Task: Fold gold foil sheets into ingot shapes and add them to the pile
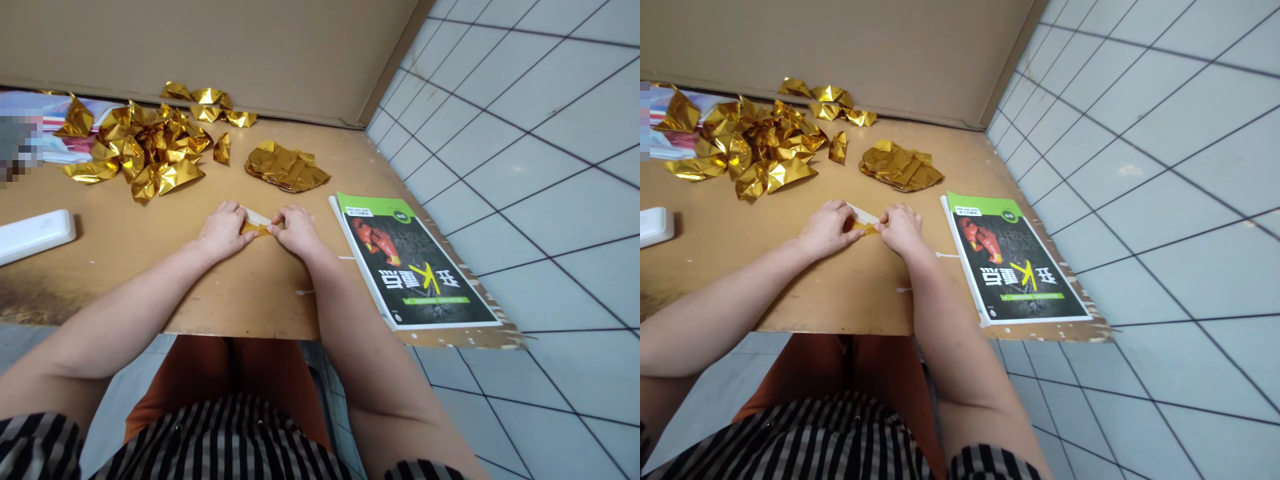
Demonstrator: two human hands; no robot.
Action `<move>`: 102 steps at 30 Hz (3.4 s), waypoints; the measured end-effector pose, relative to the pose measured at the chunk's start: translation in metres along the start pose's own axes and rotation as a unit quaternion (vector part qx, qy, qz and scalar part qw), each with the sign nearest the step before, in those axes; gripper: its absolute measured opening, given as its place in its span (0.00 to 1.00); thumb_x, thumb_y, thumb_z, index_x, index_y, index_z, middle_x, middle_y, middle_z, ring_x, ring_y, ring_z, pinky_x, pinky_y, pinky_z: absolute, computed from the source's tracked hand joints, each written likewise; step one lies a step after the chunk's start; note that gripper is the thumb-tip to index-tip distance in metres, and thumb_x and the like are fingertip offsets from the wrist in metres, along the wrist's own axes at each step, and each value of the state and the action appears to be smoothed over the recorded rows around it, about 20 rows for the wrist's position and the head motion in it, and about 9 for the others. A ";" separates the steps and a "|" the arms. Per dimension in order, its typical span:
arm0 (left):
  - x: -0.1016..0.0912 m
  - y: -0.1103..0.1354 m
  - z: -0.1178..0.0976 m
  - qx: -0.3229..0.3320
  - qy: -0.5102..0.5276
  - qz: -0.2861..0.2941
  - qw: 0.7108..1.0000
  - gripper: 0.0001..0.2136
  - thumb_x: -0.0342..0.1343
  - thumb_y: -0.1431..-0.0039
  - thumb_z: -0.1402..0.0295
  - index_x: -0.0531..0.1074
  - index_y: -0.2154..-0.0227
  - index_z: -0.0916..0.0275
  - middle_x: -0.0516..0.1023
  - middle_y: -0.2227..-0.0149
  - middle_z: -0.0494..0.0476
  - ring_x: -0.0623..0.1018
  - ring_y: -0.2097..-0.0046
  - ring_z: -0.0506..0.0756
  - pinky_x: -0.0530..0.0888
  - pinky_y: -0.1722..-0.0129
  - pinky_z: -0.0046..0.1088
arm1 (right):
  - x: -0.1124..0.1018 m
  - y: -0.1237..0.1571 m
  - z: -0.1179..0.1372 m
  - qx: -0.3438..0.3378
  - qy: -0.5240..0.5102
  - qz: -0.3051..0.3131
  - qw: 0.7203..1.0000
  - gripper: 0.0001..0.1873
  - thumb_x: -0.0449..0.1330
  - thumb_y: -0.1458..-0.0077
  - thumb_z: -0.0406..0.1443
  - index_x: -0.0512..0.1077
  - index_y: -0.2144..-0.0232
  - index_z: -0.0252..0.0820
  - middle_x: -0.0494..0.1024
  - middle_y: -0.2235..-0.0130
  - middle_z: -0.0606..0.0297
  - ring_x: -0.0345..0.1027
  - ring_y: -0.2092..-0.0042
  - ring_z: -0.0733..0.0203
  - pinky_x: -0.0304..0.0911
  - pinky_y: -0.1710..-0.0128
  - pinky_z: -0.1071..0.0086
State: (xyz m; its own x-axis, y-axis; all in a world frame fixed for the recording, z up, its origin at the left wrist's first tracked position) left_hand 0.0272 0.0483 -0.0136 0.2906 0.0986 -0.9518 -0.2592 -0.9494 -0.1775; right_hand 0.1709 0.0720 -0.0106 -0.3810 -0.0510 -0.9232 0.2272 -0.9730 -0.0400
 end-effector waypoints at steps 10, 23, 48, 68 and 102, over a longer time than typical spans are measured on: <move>0.000 -0.001 0.003 0.013 0.040 -0.001 0.999 0.11 0.59 0.45 0.58 0.72 0.69 0.62 0.72 0.63 0.60 0.72 0.56 0.61 0.72 0.54 0.38 | -0.002 0.010 0.018 -0.068 0.034 -0.038 0.996 0.02 0.58 0.45 0.34 0.71 0.69 0.43 0.75 0.58 0.56 0.63 0.52 0.47 0.53 0.55 0.58; -0.003 -0.016 0.052 -0.036 0.201 -0.057 0.977 0.13 0.52 0.49 0.75 0.75 0.61 0.63 0.76 0.60 0.57 0.77 0.64 0.54 0.76 0.58 0.33 | 0.005 0.006 0.017 -0.032 0.031 -0.009 0.999 0.09 0.59 0.45 0.36 0.72 0.60 0.41 0.76 0.54 0.52 0.65 0.50 0.47 0.54 0.54 0.58; -0.006 -0.020 0.043 0.058 0.085 -0.035 0.994 0.11 0.51 0.46 0.74 0.78 0.66 0.60 0.78 0.64 0.58 0.76 0.57 0.59 0.73 0.53 0.39 | -0.001 -0.003 0.013 -0.043 0.025 0.000 0.999 0.04 0.59 0.48 0.30 0.73 0.69 0.43 0.77 0.58 0.58 0.64 0.51 0.49 0.54 0.53 0.57; -0.007 -0.005 0.034 0.160 0.028 0.018 0.987 0.11 0.51 0.41 0.67 0.79 0.62 0.60 0.77 0.59 0.59 0.76 0.56 0.59 0.73 0.51 0.37 | -0.010 0.023 0.020 -0.154 0.138 0.060 0.976 0.14 0.53 0.38 0.33 0.79 0.61 0.42 0.75 0.57 0.53 0.63 0.52 0.49 0.53 0.53 0.56; 0.007 -0.008 0.023 0.210 0.016 0.040 0.977 0.20 0.44 0.39 0.75 0.73 0.47 0.59 0.76 0.45 0.56 0.74 0.42 0.56 0.69 0.40 0.38 | 0.023 0.018 0.021 -0.198 0.012 0.116 0.973 0.33 0.47 0.36 0.44 0.54 0.35 0.32 0.56 0.32 0.46 0.47 0.31 0.46 0.47 0.34 0.47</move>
State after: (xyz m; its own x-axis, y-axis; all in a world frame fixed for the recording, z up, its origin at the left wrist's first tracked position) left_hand 0.0099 0.0634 -0.0242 0.2805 0.0127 -0.9598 -0.6361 -0.7463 -0.1958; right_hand 0.1472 0.0481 -0.0247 -0.2583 -0.2494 -0.9333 0.6344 -0.7724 0.0308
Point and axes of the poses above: each hand's wrist, its own y-axis away from the middle knuckle, its own x-axis out of the palm, z = x × y, the point moved 5 cm from there along -y, towards the middle knuckle
